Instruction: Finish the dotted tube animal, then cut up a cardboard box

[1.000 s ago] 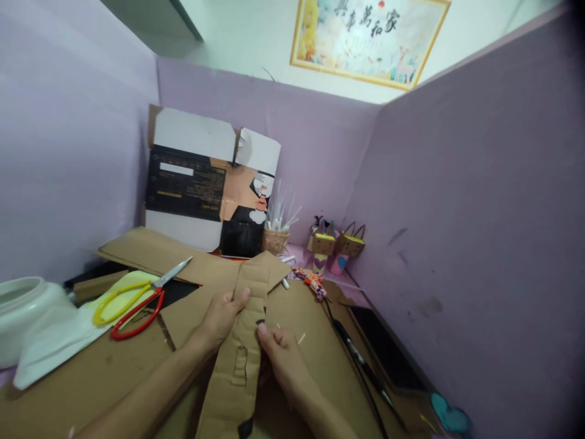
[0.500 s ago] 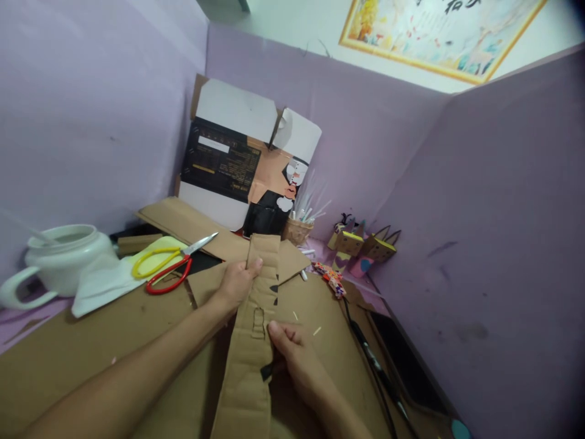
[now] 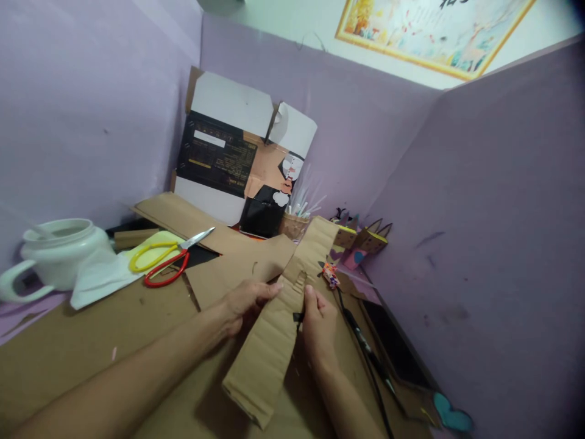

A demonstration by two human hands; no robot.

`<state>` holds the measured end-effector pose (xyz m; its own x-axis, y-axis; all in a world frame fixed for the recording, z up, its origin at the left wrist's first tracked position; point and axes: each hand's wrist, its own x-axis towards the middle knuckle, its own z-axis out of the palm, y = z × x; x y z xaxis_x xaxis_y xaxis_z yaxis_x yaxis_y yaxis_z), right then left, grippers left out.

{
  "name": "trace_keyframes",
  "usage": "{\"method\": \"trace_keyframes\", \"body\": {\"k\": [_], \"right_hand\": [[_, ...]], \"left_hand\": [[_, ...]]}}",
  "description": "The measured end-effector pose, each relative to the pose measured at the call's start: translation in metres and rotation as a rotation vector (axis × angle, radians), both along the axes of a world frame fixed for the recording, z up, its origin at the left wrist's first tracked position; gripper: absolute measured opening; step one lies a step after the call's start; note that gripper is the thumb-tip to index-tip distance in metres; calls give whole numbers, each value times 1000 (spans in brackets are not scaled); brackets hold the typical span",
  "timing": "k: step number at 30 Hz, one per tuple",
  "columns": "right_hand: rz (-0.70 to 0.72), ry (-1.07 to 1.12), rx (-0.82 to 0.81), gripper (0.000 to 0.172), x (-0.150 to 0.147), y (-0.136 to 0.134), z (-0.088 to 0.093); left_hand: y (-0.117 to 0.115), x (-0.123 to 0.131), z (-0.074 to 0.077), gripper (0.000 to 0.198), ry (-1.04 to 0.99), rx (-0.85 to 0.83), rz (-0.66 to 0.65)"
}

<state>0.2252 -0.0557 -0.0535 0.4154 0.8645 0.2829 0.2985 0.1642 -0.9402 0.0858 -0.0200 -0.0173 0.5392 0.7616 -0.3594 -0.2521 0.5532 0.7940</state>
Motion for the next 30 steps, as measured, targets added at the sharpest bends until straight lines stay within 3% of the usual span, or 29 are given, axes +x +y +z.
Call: {"method": "trace_keyframes", "body": {"k": [3,9,12,15,19,24,30], "right_hand": [[-53,-62,58,40,4,0,6],[-63,-126,100,40,4,3,9],[84,64,-4,40,5,5,10],[317,295,-218,46,8,3,12],[515,264,-353,48,10,-4,11],[415,188,-252,38,5,-5,0],[329,215,-199,39,0,-2,-5]], "left_hand": [[-12,1,-3,36,-59,-57,-106],[-18,4,-8,38,43,66,-199],[-16,3,-13,41,56,133,-193],[-11,0,-15,42,63,186,-203],[-7,-1,-12,34,73,261,-225],[-12,1,-10,40,158,160,-157],[-13,3,-11,41,135,189,-83]]}}
